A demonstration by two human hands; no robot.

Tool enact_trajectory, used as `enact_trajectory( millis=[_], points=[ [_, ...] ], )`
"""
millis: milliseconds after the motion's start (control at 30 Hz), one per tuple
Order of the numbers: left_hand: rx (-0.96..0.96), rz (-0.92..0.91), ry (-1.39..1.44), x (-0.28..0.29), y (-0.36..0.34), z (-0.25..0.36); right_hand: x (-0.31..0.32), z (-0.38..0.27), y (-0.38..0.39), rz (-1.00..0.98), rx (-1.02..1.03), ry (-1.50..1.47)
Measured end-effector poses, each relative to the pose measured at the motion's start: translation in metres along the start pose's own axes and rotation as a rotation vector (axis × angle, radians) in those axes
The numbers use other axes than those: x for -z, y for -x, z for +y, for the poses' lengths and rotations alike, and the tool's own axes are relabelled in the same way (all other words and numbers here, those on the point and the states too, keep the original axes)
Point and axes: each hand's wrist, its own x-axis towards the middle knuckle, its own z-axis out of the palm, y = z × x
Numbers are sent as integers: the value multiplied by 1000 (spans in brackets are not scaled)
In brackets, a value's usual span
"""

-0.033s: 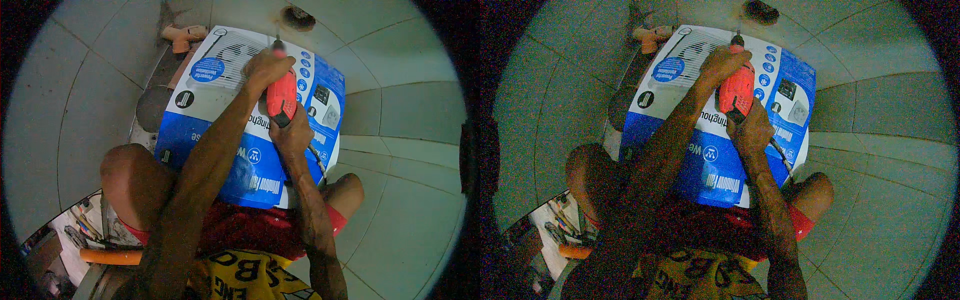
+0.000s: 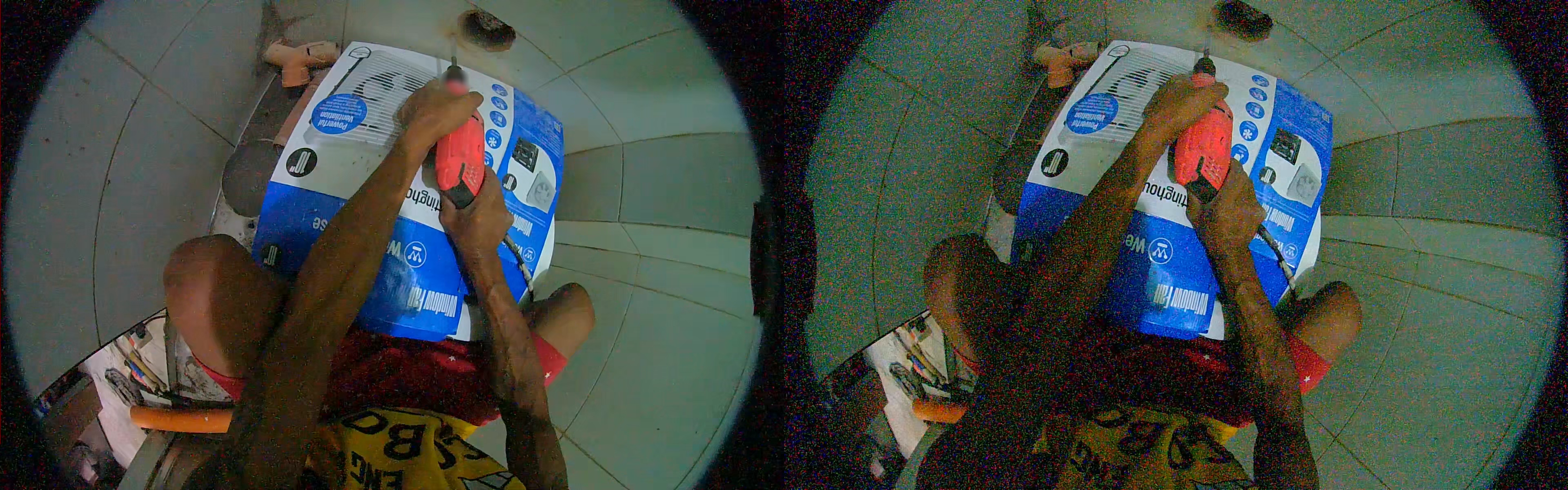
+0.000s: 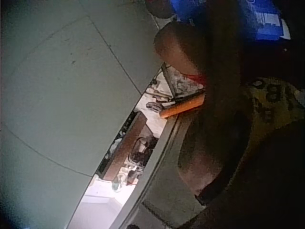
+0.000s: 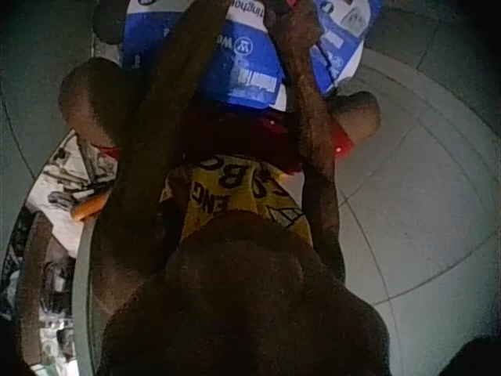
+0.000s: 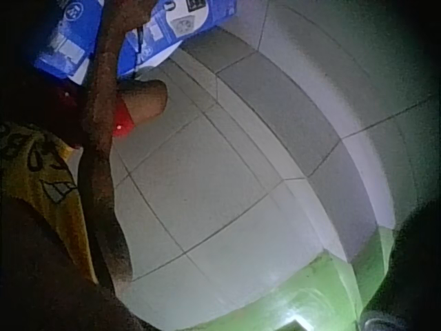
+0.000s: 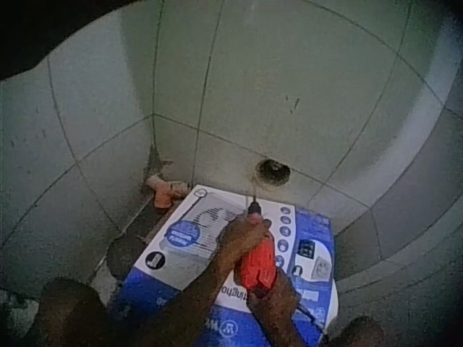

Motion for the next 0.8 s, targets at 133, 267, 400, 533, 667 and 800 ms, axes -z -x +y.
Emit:
enact_trajectory(
  millis=[133,267,400,533,667,800],
  points=[
    [60,-54,15,2,-2,2,2,-3,-1,-24,-24,-13],
    [120,-80,-6,0,4,14,2,3,1,-8,-17,14],
    [28,-35,-52,1,-1,3,2,-4,-2,-26,-14,21],
    [17,-47,-61,1,2,6,4,-1,-1,-36,-2,33],
    [55,-31,-86,1,3,10,2,3,1,-12,32,36],
    [36,4,-78,2,-1,5,5,-4,-2,-71,-32,26]
  ],
)
